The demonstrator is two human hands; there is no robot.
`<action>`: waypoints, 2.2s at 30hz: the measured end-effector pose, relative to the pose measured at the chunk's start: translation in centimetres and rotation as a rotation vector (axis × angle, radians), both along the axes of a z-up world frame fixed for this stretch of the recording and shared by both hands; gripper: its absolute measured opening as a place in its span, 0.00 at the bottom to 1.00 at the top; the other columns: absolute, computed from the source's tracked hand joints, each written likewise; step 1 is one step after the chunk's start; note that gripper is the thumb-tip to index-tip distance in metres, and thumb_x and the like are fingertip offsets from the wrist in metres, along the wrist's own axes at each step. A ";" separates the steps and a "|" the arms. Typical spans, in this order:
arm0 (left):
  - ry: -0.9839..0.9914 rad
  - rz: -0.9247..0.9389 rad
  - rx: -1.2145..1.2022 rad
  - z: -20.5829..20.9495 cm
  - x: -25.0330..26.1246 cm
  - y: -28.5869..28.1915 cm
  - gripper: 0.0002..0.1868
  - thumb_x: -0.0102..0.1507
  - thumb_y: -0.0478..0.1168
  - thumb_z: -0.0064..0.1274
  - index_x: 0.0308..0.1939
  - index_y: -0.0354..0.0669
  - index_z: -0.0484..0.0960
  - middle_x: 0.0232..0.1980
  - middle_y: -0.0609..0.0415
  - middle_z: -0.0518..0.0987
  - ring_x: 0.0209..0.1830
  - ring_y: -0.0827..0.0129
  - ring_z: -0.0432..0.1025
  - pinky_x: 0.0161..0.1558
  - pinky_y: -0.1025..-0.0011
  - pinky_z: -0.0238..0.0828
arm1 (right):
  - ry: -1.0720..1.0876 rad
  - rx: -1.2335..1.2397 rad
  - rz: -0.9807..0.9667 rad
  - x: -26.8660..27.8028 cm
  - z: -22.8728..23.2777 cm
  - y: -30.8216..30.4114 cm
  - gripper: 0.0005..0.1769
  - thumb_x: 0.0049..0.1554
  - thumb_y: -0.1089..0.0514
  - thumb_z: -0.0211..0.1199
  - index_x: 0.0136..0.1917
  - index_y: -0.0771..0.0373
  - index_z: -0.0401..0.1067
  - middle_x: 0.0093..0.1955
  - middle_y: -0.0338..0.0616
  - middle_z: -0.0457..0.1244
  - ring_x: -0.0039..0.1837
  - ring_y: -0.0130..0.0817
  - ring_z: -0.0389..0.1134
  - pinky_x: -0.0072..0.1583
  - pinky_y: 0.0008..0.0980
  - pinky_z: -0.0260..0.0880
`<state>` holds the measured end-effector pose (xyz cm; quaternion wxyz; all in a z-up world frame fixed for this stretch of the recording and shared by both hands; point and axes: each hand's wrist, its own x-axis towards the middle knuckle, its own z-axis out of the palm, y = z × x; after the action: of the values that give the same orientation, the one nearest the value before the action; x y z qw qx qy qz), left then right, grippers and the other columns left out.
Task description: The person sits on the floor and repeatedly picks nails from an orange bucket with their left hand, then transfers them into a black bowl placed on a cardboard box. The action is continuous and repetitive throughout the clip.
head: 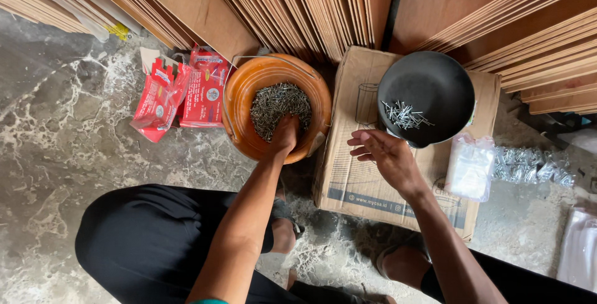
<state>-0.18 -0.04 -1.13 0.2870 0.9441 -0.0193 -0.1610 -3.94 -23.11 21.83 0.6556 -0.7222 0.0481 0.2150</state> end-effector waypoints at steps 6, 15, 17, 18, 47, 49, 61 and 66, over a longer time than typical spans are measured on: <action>-0.024 -0.013 -0.017 0.8 -1.3 0.1 0.16 0.58 0.25 0.42 0.51 0.28 0.69 0.51 0.32 0.68 0.54 0.42 0.64 0.50 0.56 0.67 | 0.022 -0.013 0.037 0.0 0.2 0.2 0.15 0.58 0.57 0.49 0.53 0.69 0.69 0.44 0.57 0.65 0.45 0.42 0.68 0.50 0.38 0.70; 0.037 0.086 -0.281 0.2 -0.8 0.4 0.14 0.57 0.36 0.36 0.35 0.32 0.78 0.36 0.32 0.75 0.37 0.37 0.69 0.38 0.48 0.66 | 0.020 -0.045 0.069 -0.1 0.5 0.6 0.15 0.58 0.57 0.49 0.52 0.68 0.70 0.44 0.57 0.66 0.46 0.41 0.68 0.50 0.37 0.70; 0.040 0.104 -0.308 -0.3 -0.5 0.4 0.15 0.57 0.37 0.36 0.32 0.34 0.79 0.33 0.36 0.76 0.35 0.39 0.70 0.36 0.49 0.67 | 0.018 -0.051 0.072 -0.1 0.5 0.6 0.15 0.58 0.57 0.49 0.52 0.68 0.70 0.44 0.57 0.66 0.46 0.41 0.68 0.51 0.37 0.70; 0.046 0.121 -0.336 -0.6 -0.5 0.4 0.15 0.56 0.38 0.35 0.29 0.37 0.80 0.31 0.39 0.77 0.32 0.41 0.71 0.34 0.51 0.67 | 0.019 -0.058 0.074 -0.2 0.5 0.7 0.15 0.58 0.57 0.49 0.52 0.68 0.70 0.45 0.57 0.66 0.46 0.41 0.68 0.51 0.37 0.70; -0.227 -0.052 -0.021 -6.9 0.9 0.3 0.12 0.56 0.35 0.40 0.16 0.42 0.68 0.12 0.54 0.66 0.12 0.61 0.62 0.20 0.63 0.58 | 0.095 -0.122 0.173 -1.7 0.2 2.4 0.16 0.58 0.54 0.50 0.52 0.67 0.71 0.46 0.57 0.66 0.48 0.42 0.69 0.52 0.38 0.70; -0.243 -0.095 0.078 -7.1 0.8 0.5 0.13 0.56 0.34 0.41 0.15 0.42 0.67 0.11 0.56 0.67 0.12 0.63 0.63 0.20 0.63 0.61 | 0.094 -0.127 0.177 -1.6 0.2 2.4 0.17 0.58 0.54 0.49 0.52 0.66 0.71 0.46 0.57 0.66 0.48 0.42 0.69 0.52 0.38 0.70; -0.207 -0.048 0.149 -5.5 -1.6 0.7 0.08 0.53 0.31 0.47 0.36 0.42 0.74 0.36 0.51 0.75 0.35 0.57 0.73 0.34 0.58 0.74 | 0.056 -0.122 0.173 -1.4 -0.3 1.2 0.18 0.58 0.53 0.49 0.52 0.67 0.70 0.46 0.57 0.66 0.48 0.43 0.68 0.53 0.41 0.69; -0.230 0.052 0.203 -2.8 1.3 0.3 0.16 0.55 0.34 0.48 0.47 0.36 0.71 0.43 0.44 0.71 0.42 0.54 0.71 0.40 0.56 0.72 | 0.024 -0.132 0.165 -1.7 0.6 0.8 0.17 0.58 0.53 0.50 0.52 0.67 0.70 0.46 0.57 0.66 0.48 0.45 0.69 0.52 0.41 0.70</action>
<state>1.09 0.23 -3.93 0.1899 0.9807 -0.0110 -0.0456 -5.61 -22.32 22.47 0.5863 -0.7626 0.0103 0.2731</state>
